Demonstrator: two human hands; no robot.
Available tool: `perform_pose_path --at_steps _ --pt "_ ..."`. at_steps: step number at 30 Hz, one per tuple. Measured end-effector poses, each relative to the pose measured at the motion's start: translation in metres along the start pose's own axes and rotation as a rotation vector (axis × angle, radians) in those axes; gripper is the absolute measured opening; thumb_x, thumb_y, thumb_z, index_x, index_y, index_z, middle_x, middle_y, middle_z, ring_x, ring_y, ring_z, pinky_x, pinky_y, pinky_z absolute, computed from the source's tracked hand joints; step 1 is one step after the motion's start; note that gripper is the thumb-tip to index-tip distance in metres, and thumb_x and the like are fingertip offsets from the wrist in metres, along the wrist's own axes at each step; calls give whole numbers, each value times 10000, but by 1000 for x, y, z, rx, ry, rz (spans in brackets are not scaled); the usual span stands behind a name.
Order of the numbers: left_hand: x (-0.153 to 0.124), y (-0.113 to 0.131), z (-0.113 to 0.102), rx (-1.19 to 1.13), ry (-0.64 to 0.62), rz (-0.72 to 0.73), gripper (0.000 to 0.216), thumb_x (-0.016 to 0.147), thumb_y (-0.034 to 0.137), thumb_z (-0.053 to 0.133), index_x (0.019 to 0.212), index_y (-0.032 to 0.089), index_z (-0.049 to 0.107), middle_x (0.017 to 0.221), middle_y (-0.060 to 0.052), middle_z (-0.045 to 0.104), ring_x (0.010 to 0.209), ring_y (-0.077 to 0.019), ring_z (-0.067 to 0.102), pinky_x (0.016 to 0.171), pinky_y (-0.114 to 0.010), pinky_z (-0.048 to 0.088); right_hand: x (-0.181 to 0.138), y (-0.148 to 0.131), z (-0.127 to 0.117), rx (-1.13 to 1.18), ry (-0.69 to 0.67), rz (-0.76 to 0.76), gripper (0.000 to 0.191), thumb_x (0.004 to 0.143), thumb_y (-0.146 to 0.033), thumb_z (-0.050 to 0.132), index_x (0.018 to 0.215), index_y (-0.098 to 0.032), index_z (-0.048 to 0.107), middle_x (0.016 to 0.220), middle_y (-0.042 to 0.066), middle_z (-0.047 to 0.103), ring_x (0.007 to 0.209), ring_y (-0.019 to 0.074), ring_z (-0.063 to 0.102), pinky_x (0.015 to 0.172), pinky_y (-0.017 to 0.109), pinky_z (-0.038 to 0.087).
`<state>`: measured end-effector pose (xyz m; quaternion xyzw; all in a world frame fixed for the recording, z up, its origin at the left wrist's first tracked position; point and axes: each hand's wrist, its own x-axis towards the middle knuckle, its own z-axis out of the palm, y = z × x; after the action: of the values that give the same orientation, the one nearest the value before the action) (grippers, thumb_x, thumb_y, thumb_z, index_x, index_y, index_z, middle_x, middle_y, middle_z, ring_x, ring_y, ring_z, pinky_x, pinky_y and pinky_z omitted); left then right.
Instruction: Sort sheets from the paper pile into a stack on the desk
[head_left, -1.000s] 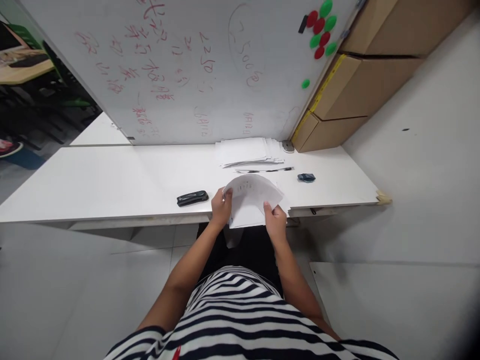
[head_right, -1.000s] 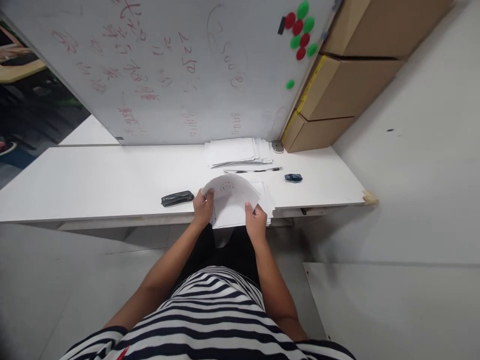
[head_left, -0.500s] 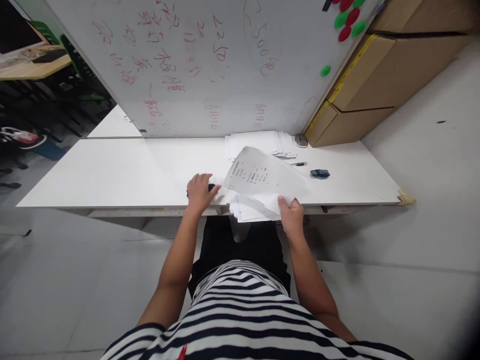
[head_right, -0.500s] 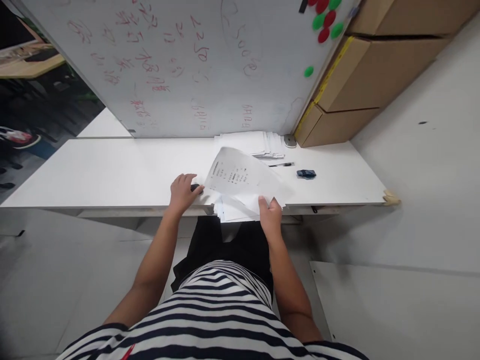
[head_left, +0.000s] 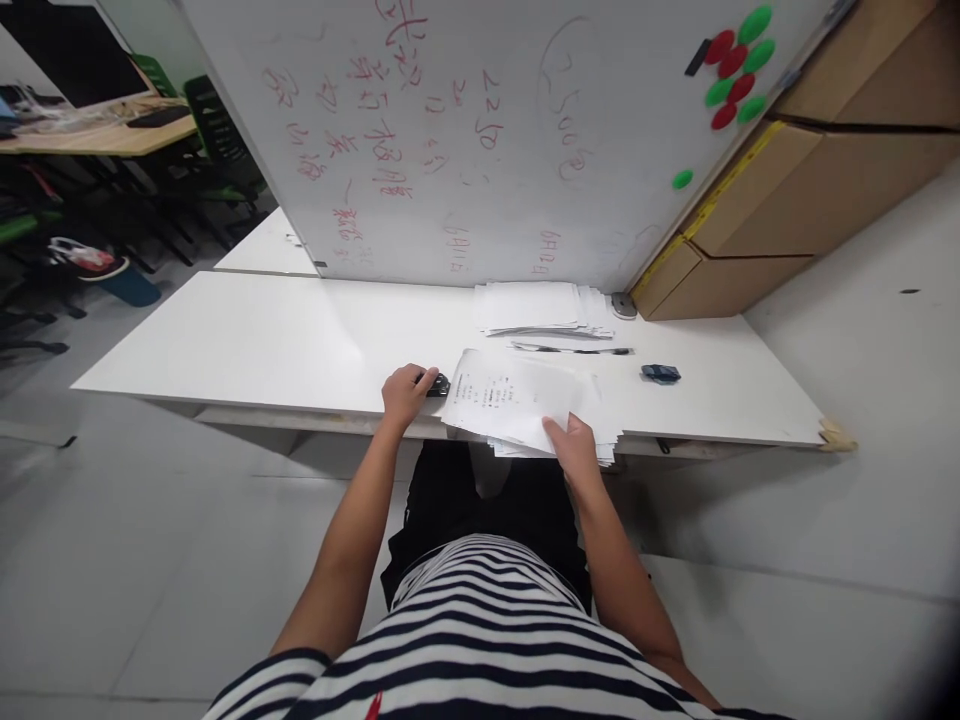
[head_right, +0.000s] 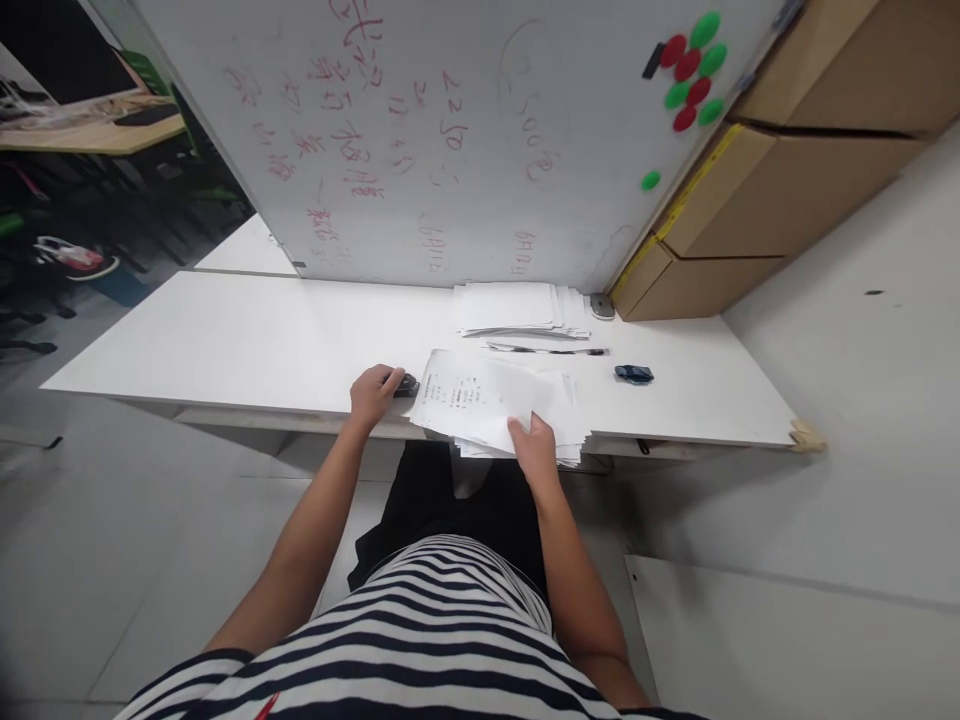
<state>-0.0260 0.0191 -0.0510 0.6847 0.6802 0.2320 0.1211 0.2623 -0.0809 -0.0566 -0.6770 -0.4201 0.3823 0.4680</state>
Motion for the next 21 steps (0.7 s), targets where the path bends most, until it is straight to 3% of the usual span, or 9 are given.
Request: perform_pose_path --at_steps 7,14,18,21 --pt "0 -3 2 -15 -10 61 488 908 562 360 681 213 616 800 -42 657 772 -182 547 597 -301 286 -11 3 7 187 -101 129 442 708 -432 714 1044 -146 696 1053 95 730 985 277 680 890 423 523" --pt "-2 -1 1 10 -68 93 464 896 548 392 699 215 648 826 -49 681 817 -199 572 657 -303 344 -11 -11 20 115 -136 32 433 746 -476 681 1043 -160 696 1080 88 723 1025 276 664 920 430 506" --pt "-3 5 -9 64 -191 185 435 889 550 404 801 211 661 921 -80 689 909 -234 585 831 -354 393 -13 -14 22 -12 -110 -3 429 771 -511 632 1038 -181 693 1068 86 723 1015 289 658 896 434 508" --pt "3 16 -20 62 -180 209 392 882 522 438 1078 231 612 1156 -91 642 1109 -273 535 1060 -482 267 -18 -16 23 -99 -90 -3 414 799 -520 581 1032 -193 682 1065 90 719 1010 295 650 883 427 508"
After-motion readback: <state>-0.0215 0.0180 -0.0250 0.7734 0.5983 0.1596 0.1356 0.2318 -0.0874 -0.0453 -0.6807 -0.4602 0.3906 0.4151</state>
